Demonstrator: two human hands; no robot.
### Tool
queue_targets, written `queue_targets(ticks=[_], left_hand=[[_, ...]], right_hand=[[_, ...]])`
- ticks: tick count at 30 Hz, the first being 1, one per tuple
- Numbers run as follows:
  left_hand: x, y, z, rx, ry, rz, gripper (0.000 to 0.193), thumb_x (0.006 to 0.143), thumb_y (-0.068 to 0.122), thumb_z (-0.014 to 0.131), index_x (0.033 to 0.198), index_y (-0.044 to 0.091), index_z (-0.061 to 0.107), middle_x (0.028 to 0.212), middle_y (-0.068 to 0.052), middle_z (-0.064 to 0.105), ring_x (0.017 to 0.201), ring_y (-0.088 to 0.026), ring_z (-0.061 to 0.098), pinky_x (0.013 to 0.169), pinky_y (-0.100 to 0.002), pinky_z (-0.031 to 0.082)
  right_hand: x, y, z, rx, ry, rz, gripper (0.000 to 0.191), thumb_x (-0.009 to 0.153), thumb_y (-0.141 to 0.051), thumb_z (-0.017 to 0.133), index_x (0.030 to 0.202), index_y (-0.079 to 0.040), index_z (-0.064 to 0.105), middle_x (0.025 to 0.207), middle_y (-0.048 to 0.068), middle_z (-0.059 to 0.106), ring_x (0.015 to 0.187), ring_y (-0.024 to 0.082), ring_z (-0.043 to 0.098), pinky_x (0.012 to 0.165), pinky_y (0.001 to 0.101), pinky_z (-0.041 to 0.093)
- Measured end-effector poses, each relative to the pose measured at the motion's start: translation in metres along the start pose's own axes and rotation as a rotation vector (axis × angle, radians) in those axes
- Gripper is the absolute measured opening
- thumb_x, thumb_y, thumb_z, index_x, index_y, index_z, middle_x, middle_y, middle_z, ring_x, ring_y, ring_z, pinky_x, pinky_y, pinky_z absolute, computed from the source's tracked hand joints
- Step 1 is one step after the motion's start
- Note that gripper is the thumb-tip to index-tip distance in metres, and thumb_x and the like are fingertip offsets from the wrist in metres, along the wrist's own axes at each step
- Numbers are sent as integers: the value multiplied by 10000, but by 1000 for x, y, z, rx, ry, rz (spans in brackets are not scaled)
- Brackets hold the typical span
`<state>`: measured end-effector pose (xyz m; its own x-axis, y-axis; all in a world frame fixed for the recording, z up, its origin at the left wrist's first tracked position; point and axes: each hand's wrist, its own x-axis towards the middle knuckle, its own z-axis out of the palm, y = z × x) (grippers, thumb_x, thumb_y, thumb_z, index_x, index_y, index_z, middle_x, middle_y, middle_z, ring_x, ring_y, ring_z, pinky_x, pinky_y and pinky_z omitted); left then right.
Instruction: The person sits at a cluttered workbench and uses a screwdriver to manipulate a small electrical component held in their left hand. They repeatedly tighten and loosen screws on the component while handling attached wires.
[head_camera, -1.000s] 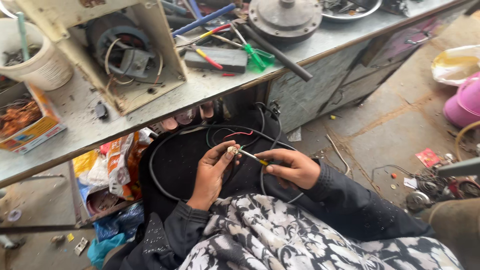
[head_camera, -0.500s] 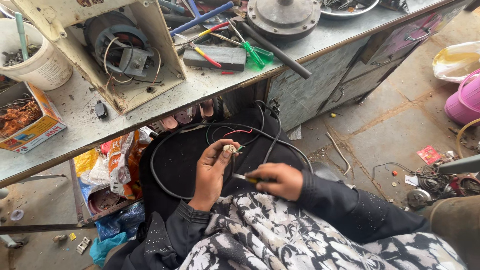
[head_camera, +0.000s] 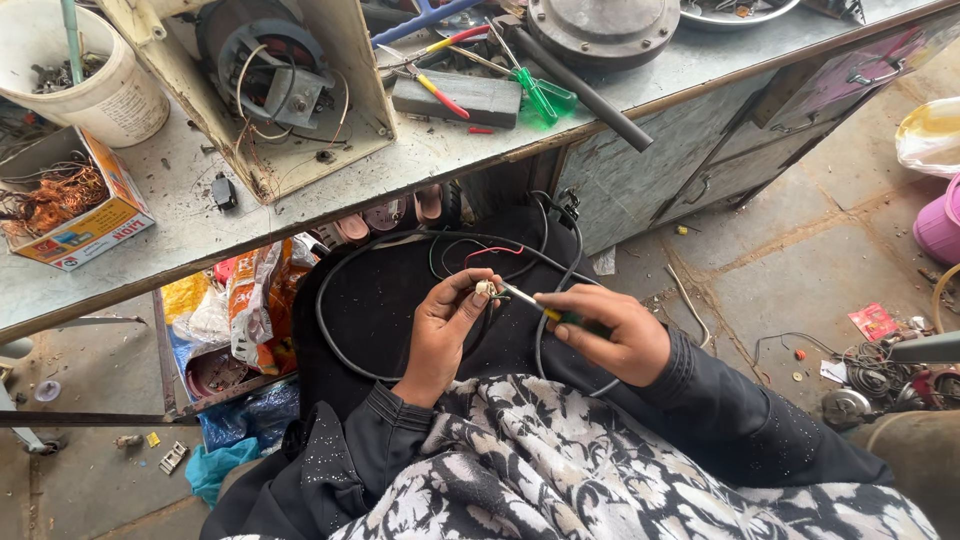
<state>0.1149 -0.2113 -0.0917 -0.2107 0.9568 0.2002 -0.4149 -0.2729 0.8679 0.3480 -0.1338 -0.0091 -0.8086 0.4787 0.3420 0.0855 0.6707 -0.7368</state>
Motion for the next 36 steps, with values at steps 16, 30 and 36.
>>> queue_targets(ticks=[16, 30, 36], left_hand=[[1, -6, -4, -1, -16, -56, 271, 1017, 81, 638, 1269, -17, 660, 1184, -127, 725, 1091, -164, 697, 980, -300, 581], [4, -3, -4, 62, -19, -88, 266, 987, 69, 665, 1237, -20, 688, 1142, -106, 751, 1053, -137, 707, 964, -267, 571], [9, -4, -7, 124, -95, -204, 262, 953, 56, 695, 1202, -25, 709, 1090, -94, 762, 1025, -124, 713, 929, -241, 566]], right_hand=[[-2, 12, -3, 505, -176, 543, 413, 972, -126, 621, 1378, -51, 644, 863, 30, 631, 503, 59, 585, 428, 228, 461], [-4, 26, -9, 653, -198, 598, 416, 984, -111, 606, 1391, -27, 635, 800, 27, 650, 480, 51, 532, 408, 221, 411], [-7, 37, -21, 569, -266, 581, 388, 961, -116, 635, 1335, -26, 683, 797, 28, 637, 520, 81, 524, 443, 266, 408]])
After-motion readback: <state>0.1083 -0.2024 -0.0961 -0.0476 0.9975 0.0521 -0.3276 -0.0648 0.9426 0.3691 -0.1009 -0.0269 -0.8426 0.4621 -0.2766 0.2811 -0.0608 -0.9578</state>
